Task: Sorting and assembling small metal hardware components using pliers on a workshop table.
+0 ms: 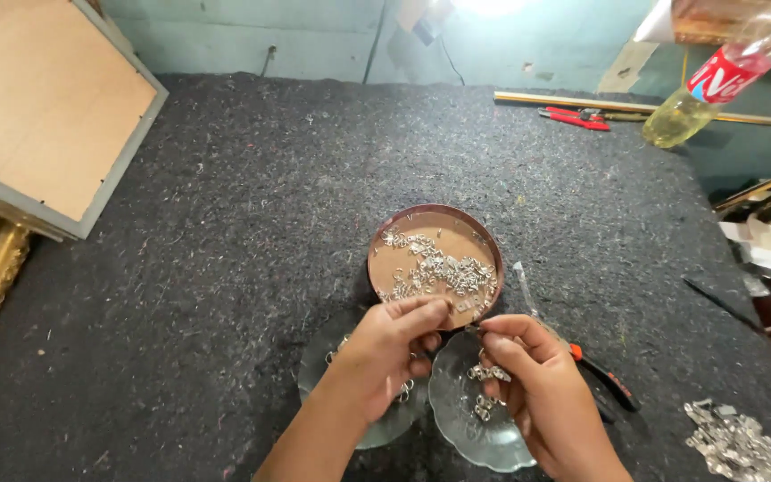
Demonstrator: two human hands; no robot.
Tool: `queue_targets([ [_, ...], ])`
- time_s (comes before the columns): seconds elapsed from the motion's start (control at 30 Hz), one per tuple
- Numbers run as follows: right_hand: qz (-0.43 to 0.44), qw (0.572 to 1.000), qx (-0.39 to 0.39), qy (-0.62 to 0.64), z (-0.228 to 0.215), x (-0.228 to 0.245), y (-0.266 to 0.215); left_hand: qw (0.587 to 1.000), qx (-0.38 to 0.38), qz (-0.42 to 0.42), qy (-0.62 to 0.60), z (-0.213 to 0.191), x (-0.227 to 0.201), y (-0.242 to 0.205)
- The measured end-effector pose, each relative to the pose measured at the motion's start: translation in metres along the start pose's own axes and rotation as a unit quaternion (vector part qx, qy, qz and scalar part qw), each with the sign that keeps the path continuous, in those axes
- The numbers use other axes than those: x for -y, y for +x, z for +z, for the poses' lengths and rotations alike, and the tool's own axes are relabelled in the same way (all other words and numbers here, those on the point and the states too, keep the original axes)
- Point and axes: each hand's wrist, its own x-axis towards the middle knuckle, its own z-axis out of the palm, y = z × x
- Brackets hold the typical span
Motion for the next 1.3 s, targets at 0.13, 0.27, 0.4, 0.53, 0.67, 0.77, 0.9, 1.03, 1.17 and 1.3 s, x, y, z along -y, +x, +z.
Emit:
queue_targets([
  [0.13, -0.042, 0.998, 0.047, 0.028, -0.005, 0.000, -0.028, 0.998, 0.057, -0.031, 0.020, 0.008, -0.004, -0.046],
  [0.27, -0.035, 0.997, 0.072, 0.016, -0.005, 0.004, -0.056, 0.994, 0.091, -0.055, 0.003, 0.008, 0.003, -0.073],
  [0.4, -0.025, 0.993, 0.110, 0.029, -0.007, 0.003, -0.078, 0.987, 0.156, -0.049, -0.005, 0.005, 0.016, -0.090],
  [0.53, -0.030, 0.989, 0.142, 0.028, -0.012, -0.004, -0.093, 0.984, 0.166, -0.053, -0.020, 0.004, 0.029, -0.104],
  [0.67, 0.010, 0.990, 0.138, 0.027, -0.015, -0.007, -0.104, 0.984, 0.170, -0.057, -0.011, 0.008, 0.035, -0.117],
  [0.77, 0.013, 0.991, 0.133, 0.030, -0.015, -0.010, -0.109, 0.986, 0.155, -0.055, -0.016, 0.011, 0.037, -0.124],
  [0.9, 0.029, 0.994, 0.098, 0.038, -0.010, -0.012, -0.116, 0.993, 0.097, -0.068, -0.025, 0.015, 0.034, -0.134],
  [1.03, 0.030, 0.994, 0.100, 0.044, -0.007, -0.016, -0.117, 0.999, -0.012, -0.030, 0.012, 0.019, 0.033, -0.145],
  [1.17, 0.020, 0.995, 0.092, 0.043, -0.003, -0.020, -0.115, 0.980, -0.079, 0.112, 0.142, 0.019, 0.033, -0.154],
  [1.3, 0.016, 0.995, 0.091, 0.025, 0.003, -0.021, -0.116, 0.949, -0.084, 0.210, 0.218, 0.014, 0.040, -0.148],
])
